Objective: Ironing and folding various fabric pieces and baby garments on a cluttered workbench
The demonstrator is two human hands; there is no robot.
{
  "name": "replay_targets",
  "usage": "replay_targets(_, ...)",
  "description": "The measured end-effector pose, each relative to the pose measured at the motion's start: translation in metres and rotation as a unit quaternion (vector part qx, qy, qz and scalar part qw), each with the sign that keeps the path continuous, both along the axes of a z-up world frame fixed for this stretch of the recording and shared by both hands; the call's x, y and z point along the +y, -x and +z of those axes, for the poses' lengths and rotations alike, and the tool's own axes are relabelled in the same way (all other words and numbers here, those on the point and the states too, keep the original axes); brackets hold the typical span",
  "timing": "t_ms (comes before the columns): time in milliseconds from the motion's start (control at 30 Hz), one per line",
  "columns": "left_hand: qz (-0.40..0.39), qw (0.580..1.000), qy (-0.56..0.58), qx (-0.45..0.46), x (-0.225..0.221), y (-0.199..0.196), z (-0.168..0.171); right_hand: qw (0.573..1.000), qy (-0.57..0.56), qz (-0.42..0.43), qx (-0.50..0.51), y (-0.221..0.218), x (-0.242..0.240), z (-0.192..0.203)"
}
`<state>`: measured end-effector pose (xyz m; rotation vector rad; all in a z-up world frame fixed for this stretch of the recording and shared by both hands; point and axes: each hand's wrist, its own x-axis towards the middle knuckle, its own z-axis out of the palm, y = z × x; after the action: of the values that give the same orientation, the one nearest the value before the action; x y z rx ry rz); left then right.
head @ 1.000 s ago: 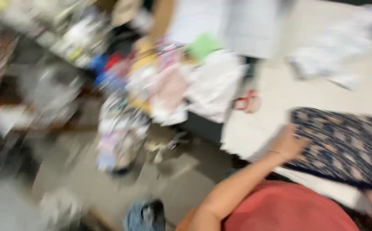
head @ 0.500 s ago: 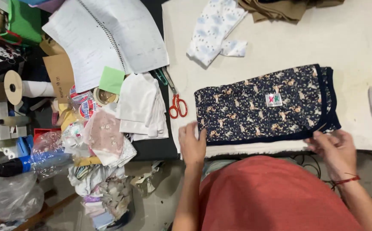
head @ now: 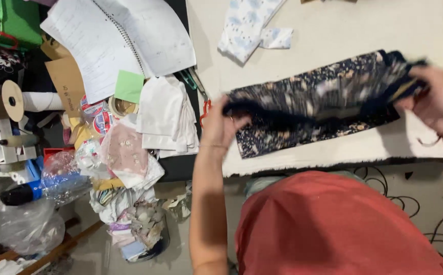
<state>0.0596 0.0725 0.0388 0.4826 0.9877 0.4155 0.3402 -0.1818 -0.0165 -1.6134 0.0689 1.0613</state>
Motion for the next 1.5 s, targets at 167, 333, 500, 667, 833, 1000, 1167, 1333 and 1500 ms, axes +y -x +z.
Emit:
replay_targets(167, 0.076, 0.996, 0.018, 0.038, -0.012, 0.01, -0.001, 0.996, 0.028, -0.069, -0.044, 0.013, -0.001, 0.016)
replay_targets(333, 0.004, 0.992, 0.095, 0.078, -0.051, 0.041, -0.026, 0.986, 0.105, -0.008, -0.13, 0.037, -0.027, -0.008)
replay_targets(500, -0.076, 0.995, 0.023, 0.064, -0.046, 0.044, -0.043, 0.994, 0.025, -0.017, -0.101, 0.022, -0.07, -0.077)
replay_targets(667, -0.212, 0.94, -0.077, 0.258, -0.049, 0.003, 0.003, 0.815, 0.256, 0.131, -0.504, 0.042, -0.045, -0.016)
replay_targets(833, -0.351, 0.89, -0.139, 0.257, -0.062, 0.013, -0.032, 0.851, 0.232, 0.216, -0.419, 0.07, -0.028, -0.001)
replay_targets(1000, -0.329, 0.887, -0.16, 0.281, -0.058, 0.015, -0.044, 0.903, 0.272, 0.086, -0.322, 0.079, -0.021, 0.001)
replay_targets(1167, -0.384, 0.874, -0.139, 0.263, -0.043, 0.004, -0.001, 0.953, 0.225, -0.081, -0.184, 0.073, -0.015, 0.017)
replay_targets(1333, -0.391, 0.899, -0.09, 0.173, -0.026, 0.01, 0.002, 0.958, 0.194, -0.157, -0.141, 0.071, -0.003, 0.035)
replay_targets(1500, -0.273, 0.948, -0.144, 0.08, 0.003, -0.021, 0.031, 0.952, 0.126, -0.074, -0.268, 0.045, 0.04, 0.095)
